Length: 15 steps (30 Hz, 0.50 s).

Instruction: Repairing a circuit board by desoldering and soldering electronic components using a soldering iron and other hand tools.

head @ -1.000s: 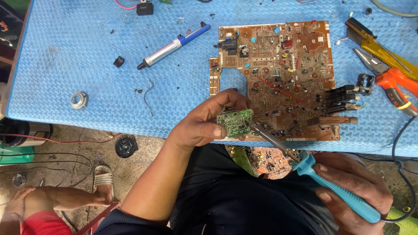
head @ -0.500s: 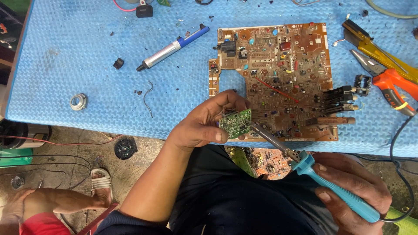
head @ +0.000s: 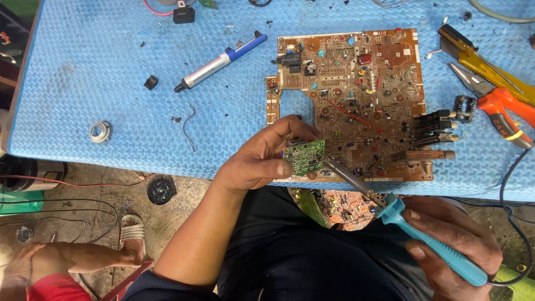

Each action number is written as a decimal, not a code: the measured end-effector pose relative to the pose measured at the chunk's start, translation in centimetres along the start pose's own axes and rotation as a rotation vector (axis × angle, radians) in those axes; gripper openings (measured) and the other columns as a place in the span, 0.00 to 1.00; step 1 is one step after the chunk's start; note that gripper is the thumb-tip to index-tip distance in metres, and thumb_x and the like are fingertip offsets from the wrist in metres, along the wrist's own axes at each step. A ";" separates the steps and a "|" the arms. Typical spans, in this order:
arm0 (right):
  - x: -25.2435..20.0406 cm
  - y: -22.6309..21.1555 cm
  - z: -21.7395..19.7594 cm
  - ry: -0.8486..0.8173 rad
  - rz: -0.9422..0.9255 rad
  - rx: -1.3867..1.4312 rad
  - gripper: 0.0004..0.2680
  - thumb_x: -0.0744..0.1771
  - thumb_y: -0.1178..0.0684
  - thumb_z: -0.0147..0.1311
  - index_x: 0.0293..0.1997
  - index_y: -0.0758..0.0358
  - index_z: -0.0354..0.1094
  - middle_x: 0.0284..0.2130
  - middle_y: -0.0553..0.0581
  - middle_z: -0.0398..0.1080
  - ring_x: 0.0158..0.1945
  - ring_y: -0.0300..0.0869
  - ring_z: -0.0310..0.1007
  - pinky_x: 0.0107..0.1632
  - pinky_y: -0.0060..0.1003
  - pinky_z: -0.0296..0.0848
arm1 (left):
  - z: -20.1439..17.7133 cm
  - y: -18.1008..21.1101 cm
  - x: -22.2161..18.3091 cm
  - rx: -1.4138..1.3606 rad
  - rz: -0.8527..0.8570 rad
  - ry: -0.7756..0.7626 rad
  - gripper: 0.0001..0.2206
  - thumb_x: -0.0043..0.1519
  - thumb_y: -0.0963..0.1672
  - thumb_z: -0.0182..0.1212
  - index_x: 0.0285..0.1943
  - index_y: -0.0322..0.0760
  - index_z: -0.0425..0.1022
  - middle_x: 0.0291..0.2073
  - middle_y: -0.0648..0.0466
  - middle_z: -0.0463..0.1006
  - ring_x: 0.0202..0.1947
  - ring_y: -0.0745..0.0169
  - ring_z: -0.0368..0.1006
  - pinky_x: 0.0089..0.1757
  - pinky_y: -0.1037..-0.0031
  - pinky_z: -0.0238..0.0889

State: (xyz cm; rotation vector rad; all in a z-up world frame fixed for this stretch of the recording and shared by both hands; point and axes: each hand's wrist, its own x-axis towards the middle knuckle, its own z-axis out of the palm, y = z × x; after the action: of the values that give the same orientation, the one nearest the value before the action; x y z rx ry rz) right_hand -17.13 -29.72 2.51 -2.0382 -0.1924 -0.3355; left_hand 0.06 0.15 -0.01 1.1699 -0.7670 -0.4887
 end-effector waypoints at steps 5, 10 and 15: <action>0.1 -0.5 0.3 0.018 0.024 0.015 0.12 0.62 0.55 0.56 0.49 0.66 0.73 0.50 0.71 0.77 0.54 0.56 0.82 0.57 0.47 0.82 | -0.2 -0.1 0.0 -0.002 -0.006 -0.011 0.28 0.64 0.57 0.62 0.65 0.37 0.69 0.59 0.52 0.71 0.63 0.57 0.67 0.62 0.66 0.53; 0.1 -0.2 0.3 0.000 -0.004 0.011 0.12 0.62 0.54 0.56 0.48 0.66 0.73 0.50 0.71 0.77 0.53 0.55 0.83 0.56 0.44 0.81 | 0.0 0.2 0.0 -0.015 0.000 -0.008 0.27 0.65 0.57 0.61 0.65 0.37 0.68 0.58 0.52 0.71 0.62 0.58 0.67 0.62 0.67 0.53; -0.2 -0.4 0.6 0.047 0.062 0.034 0.12 0.62 0.56 0.56 0.49 0.66 0.73 0.51 0.70 0.76 0.56 0.57 0.82 0.59 0.48 0.84 | -0.1 0.1 -0.1 0.032 0.012 -0.012 0.27 0.67 0.57 0.59 0.65 0.39 0.69 0.58 0.53 0.72 0.62 0.57 0.67 0.63 0.66 0.53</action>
State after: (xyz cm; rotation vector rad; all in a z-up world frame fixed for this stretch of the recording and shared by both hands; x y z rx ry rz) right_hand -17.39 -28.99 2.54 -1.9965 -0.1056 -0.3391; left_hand 0.06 0.30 0.09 1.1923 -0.7943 -0.4749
